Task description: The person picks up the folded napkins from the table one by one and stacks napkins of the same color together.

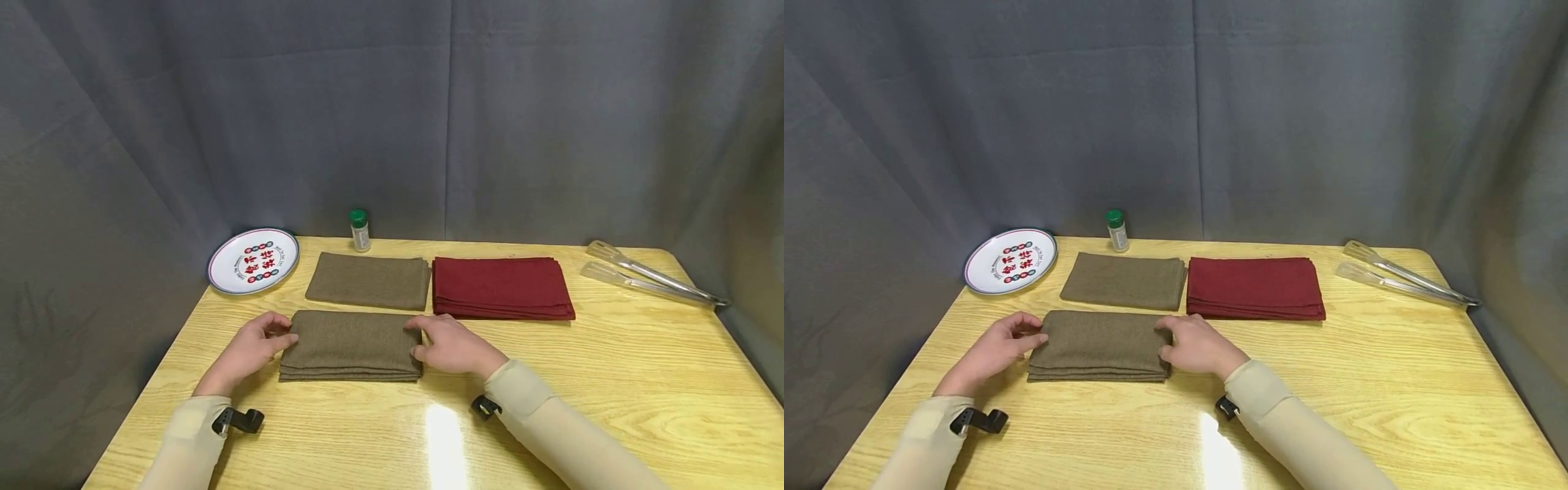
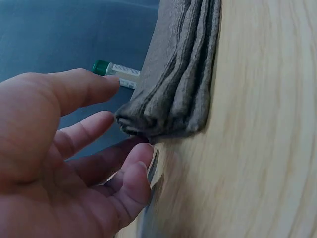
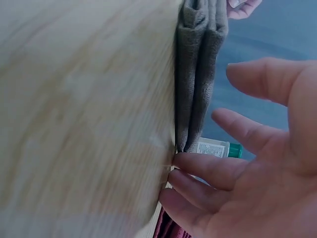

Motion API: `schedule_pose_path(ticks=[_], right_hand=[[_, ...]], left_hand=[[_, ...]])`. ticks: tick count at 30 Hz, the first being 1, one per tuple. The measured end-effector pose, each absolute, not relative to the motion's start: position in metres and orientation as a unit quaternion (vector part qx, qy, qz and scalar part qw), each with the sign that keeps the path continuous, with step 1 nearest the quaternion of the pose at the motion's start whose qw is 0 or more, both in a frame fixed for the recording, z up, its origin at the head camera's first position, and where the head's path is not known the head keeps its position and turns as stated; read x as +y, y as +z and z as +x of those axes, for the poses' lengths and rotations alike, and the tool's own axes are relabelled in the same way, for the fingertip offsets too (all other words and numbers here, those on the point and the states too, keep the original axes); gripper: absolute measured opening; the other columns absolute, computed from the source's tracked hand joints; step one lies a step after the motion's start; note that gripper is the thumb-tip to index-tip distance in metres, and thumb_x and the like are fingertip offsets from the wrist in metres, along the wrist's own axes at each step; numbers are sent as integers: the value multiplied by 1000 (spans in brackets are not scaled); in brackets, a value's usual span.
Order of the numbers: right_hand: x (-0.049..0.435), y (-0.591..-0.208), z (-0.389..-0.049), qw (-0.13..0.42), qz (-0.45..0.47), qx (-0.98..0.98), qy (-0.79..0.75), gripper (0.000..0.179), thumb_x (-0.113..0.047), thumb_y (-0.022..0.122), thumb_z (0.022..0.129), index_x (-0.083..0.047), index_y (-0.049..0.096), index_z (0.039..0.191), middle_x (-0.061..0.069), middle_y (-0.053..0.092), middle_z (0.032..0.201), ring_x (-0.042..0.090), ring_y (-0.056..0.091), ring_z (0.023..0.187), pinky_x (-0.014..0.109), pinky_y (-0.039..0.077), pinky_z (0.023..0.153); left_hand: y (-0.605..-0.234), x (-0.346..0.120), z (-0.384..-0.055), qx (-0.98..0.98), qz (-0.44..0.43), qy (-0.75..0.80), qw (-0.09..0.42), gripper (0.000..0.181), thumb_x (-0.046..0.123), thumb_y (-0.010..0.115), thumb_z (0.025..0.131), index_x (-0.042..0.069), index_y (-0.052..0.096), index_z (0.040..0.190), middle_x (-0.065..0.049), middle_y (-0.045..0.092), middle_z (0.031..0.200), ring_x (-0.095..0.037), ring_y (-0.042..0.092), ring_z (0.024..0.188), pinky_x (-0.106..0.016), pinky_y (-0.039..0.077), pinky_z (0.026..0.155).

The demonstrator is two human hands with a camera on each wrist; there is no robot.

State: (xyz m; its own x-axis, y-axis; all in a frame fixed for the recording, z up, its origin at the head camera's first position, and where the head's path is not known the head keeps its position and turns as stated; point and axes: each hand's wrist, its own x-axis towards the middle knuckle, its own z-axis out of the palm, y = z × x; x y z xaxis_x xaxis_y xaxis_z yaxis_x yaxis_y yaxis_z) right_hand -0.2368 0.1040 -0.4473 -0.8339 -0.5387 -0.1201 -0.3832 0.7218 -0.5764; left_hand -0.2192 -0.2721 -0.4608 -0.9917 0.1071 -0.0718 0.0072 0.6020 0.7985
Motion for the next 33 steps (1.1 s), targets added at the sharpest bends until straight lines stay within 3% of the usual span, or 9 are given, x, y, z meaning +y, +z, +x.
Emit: schedule_pose_path(ticks=[4, 10, 16, 21, 25, 29, 33], right_hand=[[104, -448, -237, 141, -245, 914, -291, 44, -27, 64, 93, -16, 57, 136, 4, 58, 135, 32, 44, 130, 47, 37, 103], [103, -453, -236, 143, -226, 893, -362, 36, -23, 64, 94, -16, 61, 129, 2, 59, 131, 24, 51, 122, 46, 41, 100], [100, -454, -237, 166, -201, 836, -484, 38, -14, 66, 93, -13, 58, 129, 1, 53, 135, 26, 51, 125, 47, 42, 99], [94, -453, -236, 170, -184, 794, -554, 45, -4, 65, 89, -6, 52, 132, 13, 46, 135, 25, 63, 106, 38, 51, 82], [88, -455, -234, 164, -164, 777, -586, 49, 0, 66, 87, -4, 50, 133, 21, 41, 137, 25, 66, 89, 41, 55, 74], [85, -458, -232, 155, -150, 771, -599, 49, -1, 68, 87, -4, 51, 133, 23, 38, 139, 26, 66, 85, 48, 55, 72], [84, -461, -232, 132, -142, 782, -592, 45, -1, 69, 86, -6, 55, 129, 19, 40, 135, 22, 65, 82, 43, 54, 68]], left_hand=[[-462, -272, -221, 870, 15, 487, 79, 44, 22, 72, 91, 0, 52, 122, -19, 59, 117, -23, 54, 93, -33, 50, 65], [-462, -271, -221, 868, 15, 491, 72, 45, 20, 73, 90, -2, 51, 124, -19, 56, 119, -28, 54, 103, -31, 47, 76], [-460, -266, -222, 873, 22, 485, 53, 44, 17, 72, 91, -2, 50, 124, -19, 54, 124, -33, 52, 113, -37, 44, 89], [-457, -262, -221, 865, 42, 498, 41, 40, 15, 70, 92, -2, 53, 123, -19, 56, 123, -31, 52, 112, -39, 41, 91], [-455, -262, -218, 850, 40, 523, 45, 40, 13, 70, 92, -1, 53, 125, -20, 55, 127, -31, 51, 111, -35, 42, 88], [-455, -263, -217, 845, 37, 530, 50, 43, 12, 69, 92, 0, 52, 130, -21, 51, 134, -33, 51, 111, -33, 43, 86], [-456, -263, -219, 847, 46, 527, 46, 46, 11, 69, 92, 1, 51, 134, -21, 49, 136, -32, 51, 110, -32, 44, 85]])
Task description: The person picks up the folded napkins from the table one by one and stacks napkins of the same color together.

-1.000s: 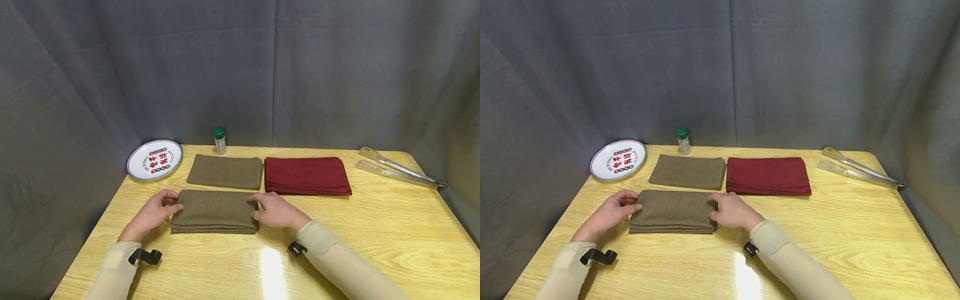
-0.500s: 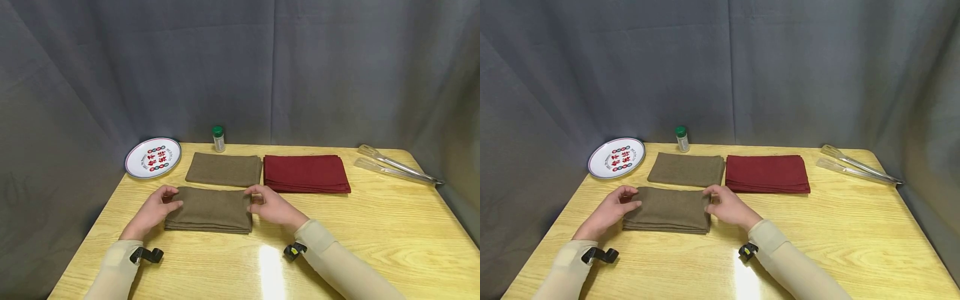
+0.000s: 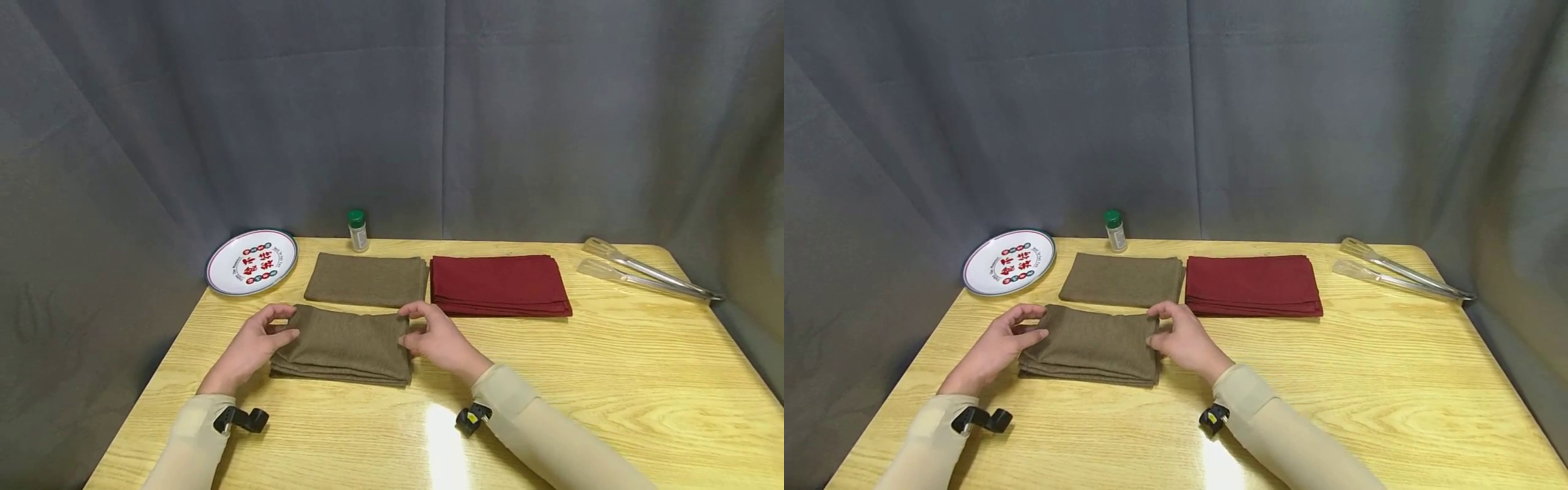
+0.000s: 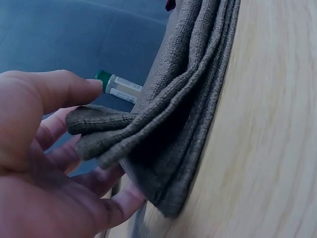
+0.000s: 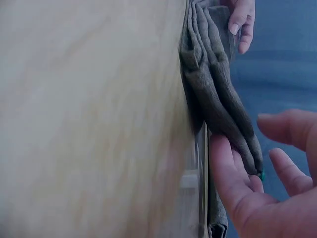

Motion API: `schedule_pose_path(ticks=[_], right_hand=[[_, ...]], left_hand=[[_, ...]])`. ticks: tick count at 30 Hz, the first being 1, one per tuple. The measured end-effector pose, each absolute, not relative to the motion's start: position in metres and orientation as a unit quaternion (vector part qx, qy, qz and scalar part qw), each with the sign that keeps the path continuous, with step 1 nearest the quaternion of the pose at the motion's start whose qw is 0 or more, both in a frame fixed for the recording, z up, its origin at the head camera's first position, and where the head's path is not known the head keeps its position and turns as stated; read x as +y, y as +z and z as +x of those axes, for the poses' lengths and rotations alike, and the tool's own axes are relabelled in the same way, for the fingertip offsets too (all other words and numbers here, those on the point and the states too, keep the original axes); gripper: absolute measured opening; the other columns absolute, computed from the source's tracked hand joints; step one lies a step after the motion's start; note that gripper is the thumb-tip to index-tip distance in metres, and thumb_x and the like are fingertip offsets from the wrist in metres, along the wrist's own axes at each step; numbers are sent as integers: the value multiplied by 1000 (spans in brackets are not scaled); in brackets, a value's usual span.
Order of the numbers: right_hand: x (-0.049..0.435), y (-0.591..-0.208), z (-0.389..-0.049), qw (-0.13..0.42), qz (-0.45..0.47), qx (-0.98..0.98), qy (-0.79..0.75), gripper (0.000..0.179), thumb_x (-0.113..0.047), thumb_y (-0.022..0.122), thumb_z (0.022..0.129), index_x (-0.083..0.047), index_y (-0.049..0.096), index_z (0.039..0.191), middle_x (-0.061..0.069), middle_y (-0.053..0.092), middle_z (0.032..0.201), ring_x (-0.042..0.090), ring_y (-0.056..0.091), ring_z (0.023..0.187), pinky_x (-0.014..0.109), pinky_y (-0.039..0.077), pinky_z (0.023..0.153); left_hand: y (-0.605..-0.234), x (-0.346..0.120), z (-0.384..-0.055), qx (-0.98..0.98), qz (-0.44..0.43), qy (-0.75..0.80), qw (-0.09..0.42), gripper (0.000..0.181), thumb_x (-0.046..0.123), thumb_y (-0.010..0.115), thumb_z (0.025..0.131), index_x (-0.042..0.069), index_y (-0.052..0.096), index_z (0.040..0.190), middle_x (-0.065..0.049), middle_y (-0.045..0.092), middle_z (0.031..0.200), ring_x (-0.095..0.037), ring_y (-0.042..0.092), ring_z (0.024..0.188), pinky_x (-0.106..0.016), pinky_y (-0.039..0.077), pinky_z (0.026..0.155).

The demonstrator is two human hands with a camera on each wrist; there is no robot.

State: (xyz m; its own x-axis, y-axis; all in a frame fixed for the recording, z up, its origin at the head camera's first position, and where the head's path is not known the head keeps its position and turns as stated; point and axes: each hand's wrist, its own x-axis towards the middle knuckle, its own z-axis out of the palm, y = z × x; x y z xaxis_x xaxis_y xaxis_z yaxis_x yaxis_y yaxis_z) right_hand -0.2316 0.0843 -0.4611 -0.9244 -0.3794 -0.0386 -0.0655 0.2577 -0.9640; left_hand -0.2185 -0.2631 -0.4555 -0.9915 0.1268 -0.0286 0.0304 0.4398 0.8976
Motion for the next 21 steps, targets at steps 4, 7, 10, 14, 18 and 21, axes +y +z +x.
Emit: schedule_pose_path(ticks=[4, 7, 10, 14, 18, 21], right_hand=[[82, -463, -230, 109, -130, 793, -586, 40, 0, 68, 84, -9, 59, 122, 16, 43, 128, 17, 63, 80, 33, 50, 65], [80, -462, -229, 102, -122, 794, -586, 38, 2, 68, 84, -10, 61, 119, 15, 44, 126, 17, 62, 79, 32, 50, 65], [79, -461, -229, 100, -118, 794, -588, 37, 3, 67, 83, -9, 61, 118, 15, 44, 126, 18, 61, 77, 32, 49, 64], [80, -462, -230, 92, -116, 797, -586, 36, 3, 66, 84, -9, 62, 117, 15, 45, 126, 18, 60, 78, 32, 49, 64], [81, -462, -229, 90, -110, 799, -584, 35, 3, 66, 84, -11, 63, 116, 13, 46, 127, 19, 60, 81, 32, 49, 66], [83, -462, -231, 88, -109, 799, -585, 35, 4, 65, 84, -11, 63, 115, 12, 47, 125, 19, 61, 82, 32, 48, 65]], left_hand=[[-458, -262, -218, 849, 59, 523, 40, 45, 10, 68, 92, 2, 52, 133, -19, 50, 136, -32, 53, 110, -29, 46, 84], [-458, -261, -216, 845, 61, 529, 39, 42, 6, 66, 93, 2, 53, 132, -18, 50, 135, -31, 53, 110, -27, 47, 84], [-459, -260, -216, 835, 51, 547, 34, 39, 2, 64, 93, 0, 53, 131, -18, 50, 134, -31, 53, 111, -25, 48, 83], [-460, -259, -216, 825, 36, 563, 28, 38, -1, 62, 93, -4, 52, 129, -21, 48, 135, -32, 53, 111, -23, 48, 82], [-461, -260, -215, 829, 5, 556, 54, 39, 1, 62, 92, -5, 51, 130, -21, 45, 138, -31, 52, 112, -24, 46, 83], [-461, -260, -214, 834, -9, 548, 71, 41, 2, 61, 92, -3, 49, 131, -20, 43, 139, -31, 51, 114, -27, 44, 84]])
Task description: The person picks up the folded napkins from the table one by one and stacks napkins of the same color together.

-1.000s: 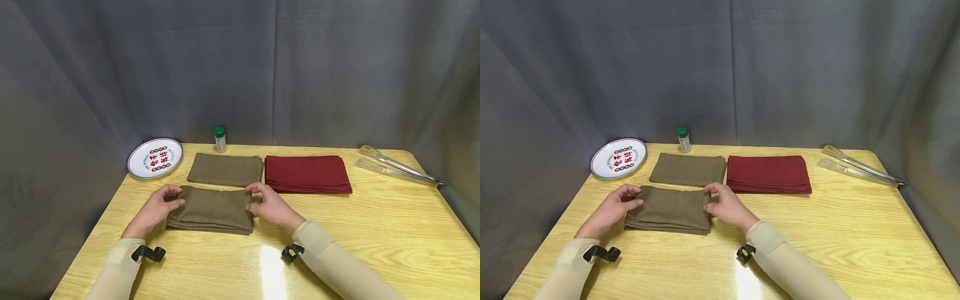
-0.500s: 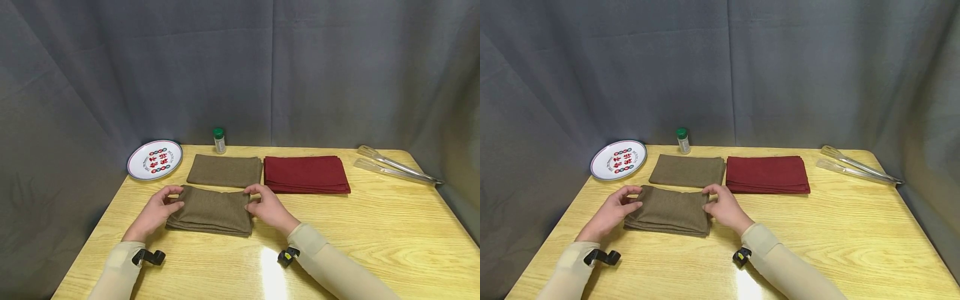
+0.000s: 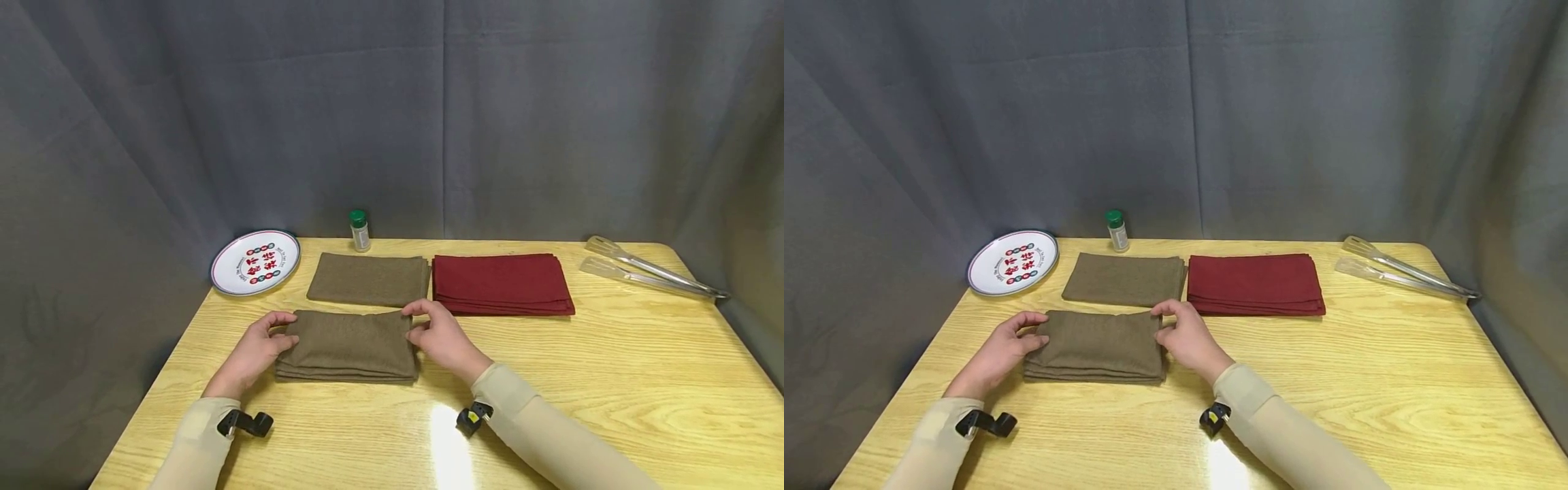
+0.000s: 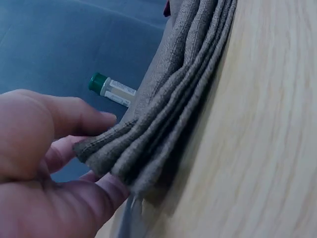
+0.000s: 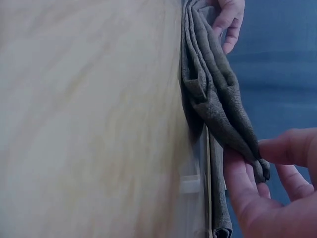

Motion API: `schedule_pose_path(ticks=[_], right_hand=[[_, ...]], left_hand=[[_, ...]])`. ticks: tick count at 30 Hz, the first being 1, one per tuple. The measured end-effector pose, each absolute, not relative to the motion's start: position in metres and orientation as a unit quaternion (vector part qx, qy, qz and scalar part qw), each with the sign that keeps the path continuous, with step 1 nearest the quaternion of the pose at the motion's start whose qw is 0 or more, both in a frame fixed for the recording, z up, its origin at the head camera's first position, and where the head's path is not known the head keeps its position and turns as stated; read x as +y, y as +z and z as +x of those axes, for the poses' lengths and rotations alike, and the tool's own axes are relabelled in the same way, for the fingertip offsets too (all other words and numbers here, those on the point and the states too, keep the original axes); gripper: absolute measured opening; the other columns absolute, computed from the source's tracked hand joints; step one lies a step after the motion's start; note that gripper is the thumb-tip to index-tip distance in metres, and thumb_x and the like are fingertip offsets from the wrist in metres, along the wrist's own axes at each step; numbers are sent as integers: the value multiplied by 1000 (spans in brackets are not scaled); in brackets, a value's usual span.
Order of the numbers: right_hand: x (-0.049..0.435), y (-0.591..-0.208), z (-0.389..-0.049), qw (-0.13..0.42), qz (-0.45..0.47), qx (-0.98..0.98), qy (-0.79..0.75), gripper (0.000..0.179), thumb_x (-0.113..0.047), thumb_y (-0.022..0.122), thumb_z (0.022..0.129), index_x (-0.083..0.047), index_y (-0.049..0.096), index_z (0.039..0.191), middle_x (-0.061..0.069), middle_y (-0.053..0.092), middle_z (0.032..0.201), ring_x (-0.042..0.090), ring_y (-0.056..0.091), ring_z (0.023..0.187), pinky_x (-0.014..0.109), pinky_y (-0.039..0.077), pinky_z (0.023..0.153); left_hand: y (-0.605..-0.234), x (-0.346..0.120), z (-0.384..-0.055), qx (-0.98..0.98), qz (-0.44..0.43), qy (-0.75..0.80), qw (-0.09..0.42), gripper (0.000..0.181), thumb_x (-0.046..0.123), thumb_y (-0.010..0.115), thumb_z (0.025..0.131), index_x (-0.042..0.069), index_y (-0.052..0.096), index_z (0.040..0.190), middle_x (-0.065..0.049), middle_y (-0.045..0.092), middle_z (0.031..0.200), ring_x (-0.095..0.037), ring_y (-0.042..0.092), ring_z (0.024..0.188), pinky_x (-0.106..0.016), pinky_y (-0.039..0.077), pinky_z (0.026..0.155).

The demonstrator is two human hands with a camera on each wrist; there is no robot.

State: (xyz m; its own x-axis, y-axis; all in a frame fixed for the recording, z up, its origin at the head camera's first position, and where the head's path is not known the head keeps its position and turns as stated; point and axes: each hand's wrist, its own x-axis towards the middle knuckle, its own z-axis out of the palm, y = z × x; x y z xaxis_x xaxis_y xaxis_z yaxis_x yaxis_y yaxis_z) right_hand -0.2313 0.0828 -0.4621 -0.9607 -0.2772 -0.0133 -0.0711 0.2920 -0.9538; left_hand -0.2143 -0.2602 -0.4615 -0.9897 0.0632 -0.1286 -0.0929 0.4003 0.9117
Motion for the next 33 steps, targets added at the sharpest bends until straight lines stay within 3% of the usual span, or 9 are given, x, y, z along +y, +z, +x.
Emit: schedule_pose_path(ticks=[9, 15, 22, 28, 33], right_hand=[[95, -454, -238, 95, -90, 805, -579, 34, 1, 65, 87, -15, 63, 117, 8, 47, 127, 20, 58, 82, 32, 46, 64], [103, -447, -245, 75, -87, 805, -583, 35, 2, 64, 86, -12, 63, 118, 12, 48, 125, 21, 58, 83, 31, 46, 65], [106, -433, -257, 59, -85, 816, -568, 33, 0, 64, 89, -13, 61, 119, 11, 48, 125, 22, 56, 85, 33, 46, 68], [104, -425, -269, 44, -82, 819, -566, 32, -1, 65, 89, -12, 61, 119, 9, 48, 123, 21, 56, 87, 33, 45, 72], [100, -424, -282, 31, -87, 820, -565, 32, -1, 64, 87, -9, 62, 118, 14, 52, 107, 20, 49, 79, 32, 42, 67]], left_hand=[[-459, -251, -220, 838, 1, 542, 72, 45, 3, 61, 93, 1, 51, 137, -20, 48, 136, -23, 57, 103, -27, 47, 80], [-444, -241, -228, 853, 12, 520, 40, 45, 4, 64, 92, 4, 55, 136, -17, 49, 132, -17, 59, 92, -25, 47, 74], [-428, -229, -247, 855, 23, 518, 10, 44, 5, 63, 92, 5, 56, 136, -13, 47, 137, -22, 56, 99, -24, 46, 75], [-422, -224, -261, 841, 25, 540, -3, 45, 2, 61, 92, 3, 55, 137, -14, 45, 139, -19, 53, 97, -22, 46, 73], [-418, -226, -269, 837, 24, 547, -15, 46, -1, 59, 92, 1, 54, 137, -15, 44, 138, -17, 52, 95, -20, 45, 72]])
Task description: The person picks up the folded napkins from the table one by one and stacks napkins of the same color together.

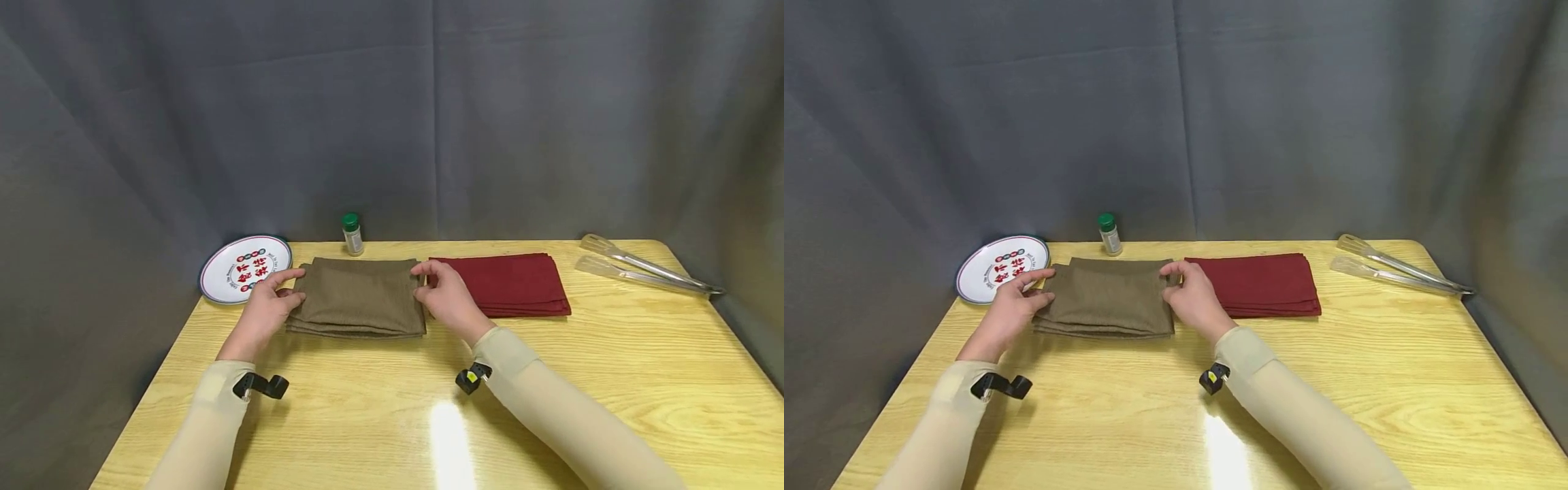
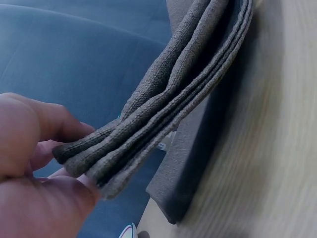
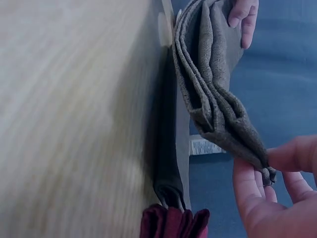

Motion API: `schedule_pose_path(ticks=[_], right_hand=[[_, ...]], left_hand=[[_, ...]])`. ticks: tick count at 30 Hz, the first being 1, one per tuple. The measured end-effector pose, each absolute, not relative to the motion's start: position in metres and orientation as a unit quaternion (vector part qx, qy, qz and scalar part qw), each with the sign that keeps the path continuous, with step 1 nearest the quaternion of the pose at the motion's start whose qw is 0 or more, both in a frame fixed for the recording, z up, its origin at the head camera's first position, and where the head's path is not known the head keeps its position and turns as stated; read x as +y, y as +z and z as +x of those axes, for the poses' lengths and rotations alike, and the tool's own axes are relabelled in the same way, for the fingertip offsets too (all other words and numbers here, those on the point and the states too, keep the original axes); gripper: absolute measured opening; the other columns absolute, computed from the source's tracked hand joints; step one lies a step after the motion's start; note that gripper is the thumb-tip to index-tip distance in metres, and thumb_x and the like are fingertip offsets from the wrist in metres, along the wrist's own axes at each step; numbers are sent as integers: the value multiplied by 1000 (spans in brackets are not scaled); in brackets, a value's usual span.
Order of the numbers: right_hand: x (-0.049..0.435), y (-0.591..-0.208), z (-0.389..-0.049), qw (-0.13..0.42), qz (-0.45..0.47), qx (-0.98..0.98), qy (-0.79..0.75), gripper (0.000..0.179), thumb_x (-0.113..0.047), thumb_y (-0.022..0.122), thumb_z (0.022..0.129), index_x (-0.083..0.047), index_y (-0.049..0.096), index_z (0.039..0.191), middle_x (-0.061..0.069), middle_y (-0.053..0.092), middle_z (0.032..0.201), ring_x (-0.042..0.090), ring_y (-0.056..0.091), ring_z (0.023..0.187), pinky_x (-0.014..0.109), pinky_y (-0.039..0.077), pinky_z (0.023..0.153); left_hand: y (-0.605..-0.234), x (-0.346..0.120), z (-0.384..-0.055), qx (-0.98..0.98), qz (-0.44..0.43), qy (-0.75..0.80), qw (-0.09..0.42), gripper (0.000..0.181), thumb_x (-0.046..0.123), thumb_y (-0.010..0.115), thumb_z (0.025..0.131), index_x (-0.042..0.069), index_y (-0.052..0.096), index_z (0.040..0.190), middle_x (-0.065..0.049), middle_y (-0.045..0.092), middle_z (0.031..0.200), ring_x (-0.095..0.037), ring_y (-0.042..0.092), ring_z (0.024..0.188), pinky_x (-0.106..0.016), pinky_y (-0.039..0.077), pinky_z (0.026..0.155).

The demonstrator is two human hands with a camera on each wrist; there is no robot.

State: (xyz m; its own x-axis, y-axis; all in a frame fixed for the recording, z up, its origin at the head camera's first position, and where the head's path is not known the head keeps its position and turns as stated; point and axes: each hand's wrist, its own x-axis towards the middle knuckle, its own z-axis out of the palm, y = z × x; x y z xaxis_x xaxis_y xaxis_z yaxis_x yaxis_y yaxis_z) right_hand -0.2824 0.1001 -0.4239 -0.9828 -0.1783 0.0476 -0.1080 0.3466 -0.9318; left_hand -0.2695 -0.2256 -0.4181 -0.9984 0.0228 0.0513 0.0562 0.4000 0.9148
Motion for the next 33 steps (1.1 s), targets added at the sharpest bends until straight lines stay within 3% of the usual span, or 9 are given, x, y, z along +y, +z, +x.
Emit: schedule_pose_path(ticks=[4, 11, 16, 20, 28, 33], right_hand=[[100, -424, -292, 21, -82, 821, -565, 31, -1, 63, 88, -9, 62, 118, 13, 54, 98, 22, 43, 79, 34, 40, 66], [99, -418, -309, 10, -65, 824, -562, 31, -1, 61, 89, -12, 63, 117, 11, 55, 111, 21, 47, 83, 33, 42, 66], [99, -414, -319, 24, -49, 818, -572, 33, -3, 59, 92, -13, 64, 123, 11, 54, 122, 15, 41, 59, 28, 37, 50], [97, -412, -325, 31, -39, 819, -571, 37, -5, 56, 93, -13, 63, 129, 15, 58, 107, 12, 31, 46, 27, 30, 44], [91, -412, -330, 38, -20, 819, -572, 39, -7, 54, 93, -14, 62, 131, 10, 58, 89, 12, 29, 44, 27, 30, 43], [90, -414, -333, 33, -6, 818, -575, 38, -7, 55, 93, -13, 63, 130, 9, 61, 93, 11, 30, 45, 26, 30, 45]], left_hand=[[-416, -225, -277, -836, -21, -548, 20, 46, 0, 59, 91, 2, 54, 137, -15, 43, 138, -18, 50, 96, -19, 43, 73], [-414, -225, -291, -828, -19, -559, 42, 45, -3, 58, 91, 1, 55, 136, -14, 43, 138, -17, 48, 97, -17, 43, 72], [-412, -225, -300, -838, -15, -544, 52, 44, -1, 58, 92, 2, 56, 135, -14, 43, 138, -20, 48, 100, -18, 42, 73], [-413, -226, -309, -843, -7, -535, 57, 43, 0, 58, 92, 3, 57, 135, -13, 45, 137, -21, 49, 101, -20, 42, 74], [-422, -227, -324, -843, 21, -532, 76, 43, -1, 59, 90, 3, 60, 132, -13, 53, 125, -14, 49, 87, -19, 41, 69], [-426, -224, -333, -853, 22, -516, 78, 42, -1, 60, 89, 3, 61, 130, -16, 57, 116, -16, 51, 85, -23, 41, 68]])
